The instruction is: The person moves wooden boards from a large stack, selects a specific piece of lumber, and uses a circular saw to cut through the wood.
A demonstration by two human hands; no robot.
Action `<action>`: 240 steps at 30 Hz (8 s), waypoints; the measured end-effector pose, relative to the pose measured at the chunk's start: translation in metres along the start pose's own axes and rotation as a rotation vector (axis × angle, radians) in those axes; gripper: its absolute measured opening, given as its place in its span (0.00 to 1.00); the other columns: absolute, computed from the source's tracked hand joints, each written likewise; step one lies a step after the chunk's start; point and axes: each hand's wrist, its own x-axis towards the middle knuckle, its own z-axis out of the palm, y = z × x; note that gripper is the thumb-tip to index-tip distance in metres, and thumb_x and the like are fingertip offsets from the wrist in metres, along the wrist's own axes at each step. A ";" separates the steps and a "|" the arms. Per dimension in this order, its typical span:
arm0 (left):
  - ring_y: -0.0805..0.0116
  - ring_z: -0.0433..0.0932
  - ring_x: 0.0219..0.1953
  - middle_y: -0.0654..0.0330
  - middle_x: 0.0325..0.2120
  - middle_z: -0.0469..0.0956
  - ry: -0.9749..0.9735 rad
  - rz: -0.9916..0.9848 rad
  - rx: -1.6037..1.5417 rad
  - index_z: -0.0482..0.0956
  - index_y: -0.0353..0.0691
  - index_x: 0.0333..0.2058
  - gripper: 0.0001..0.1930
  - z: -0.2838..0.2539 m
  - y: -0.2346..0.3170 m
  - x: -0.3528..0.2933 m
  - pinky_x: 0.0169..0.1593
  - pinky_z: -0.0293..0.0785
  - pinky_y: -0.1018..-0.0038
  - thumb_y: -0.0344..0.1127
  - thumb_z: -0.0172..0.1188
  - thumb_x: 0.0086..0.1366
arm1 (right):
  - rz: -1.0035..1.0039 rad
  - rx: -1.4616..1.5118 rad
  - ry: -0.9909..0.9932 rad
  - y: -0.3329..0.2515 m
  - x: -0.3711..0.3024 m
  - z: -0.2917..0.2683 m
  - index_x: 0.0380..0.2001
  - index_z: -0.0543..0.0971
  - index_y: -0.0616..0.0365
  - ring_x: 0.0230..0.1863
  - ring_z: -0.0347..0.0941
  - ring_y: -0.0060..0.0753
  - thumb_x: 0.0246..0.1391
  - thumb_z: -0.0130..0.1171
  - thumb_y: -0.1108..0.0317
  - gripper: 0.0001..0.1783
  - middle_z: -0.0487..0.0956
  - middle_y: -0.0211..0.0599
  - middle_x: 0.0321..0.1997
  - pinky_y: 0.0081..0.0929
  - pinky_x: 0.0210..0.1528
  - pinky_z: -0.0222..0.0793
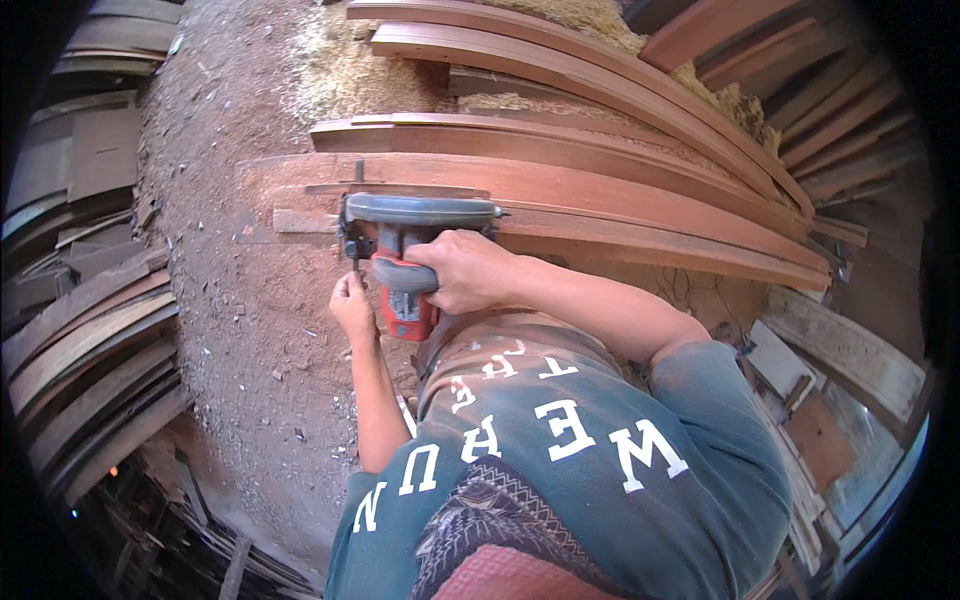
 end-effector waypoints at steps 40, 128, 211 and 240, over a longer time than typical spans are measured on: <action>0.73 0.80 0.36 0.59 0.36 0.84 -0.094 -0.065 -0.145 0.82 0.30 0.41 0.11 -0.031 -0.016 0.071 0.41 0.77 0.74 0.33 0.55 0.75 | -0.125 -0.024 0.105 0.009 0.061 0.011 0.29 0.79 0.64 0.31 0.80 0.63 0.35 0.66 0.73 0.13 0.81 0.58 0.25 0.51 0.34 0.76; 0.39 0.76 0.55 0.38 0.51 0.79 -0.966 1.124 0.804 0.75 0.30 0.55 0.27 0.904 0.056 -0.793 0.59 0.71 0.53 0.51 0.54 0.73 | 1.037 0.451 2.350 0.223 -1.226 -0.160 0.52 0.80 0.66 0.38 0.78 0.24 0.51 0.61 0.76 0.23 0.84 0.36 0.43 0.27 0.43 0.75; 0.52 0.79 0.56 0.47 0.53 0.80 -0.657 -0.727 0.494 0.78 0.35 0.60 0.42 0.855 -0.098 -1.309 0.57 0.74 0.54 0.72 0.44 0.71 | 0.509 -0.463 0.934 0.521 -1.613 -0.662 0.52 0.77 0.66 0.54 0.75 0.44 0.58 0.63 0.71 0.19 0.78 0.46 0.54 0.38 0.63 0.68; 0.49 0.67 0.66 0.48 0.68 0.64 -0.060 -0.545 -0.387 0.60 0.41 0.70 0.43 0.621 0.027 -0.664 0.60 0.69 0.48 0.64 0.60 0.67 | 0.700 0.224 0.252 0.389 -1.098 -0.362 0.49 0.81 0.65 0.44 0.79 0.29 0.63 0.63 0.59 0.20 0.83 0.40 0.43 0.29 0.46 0.76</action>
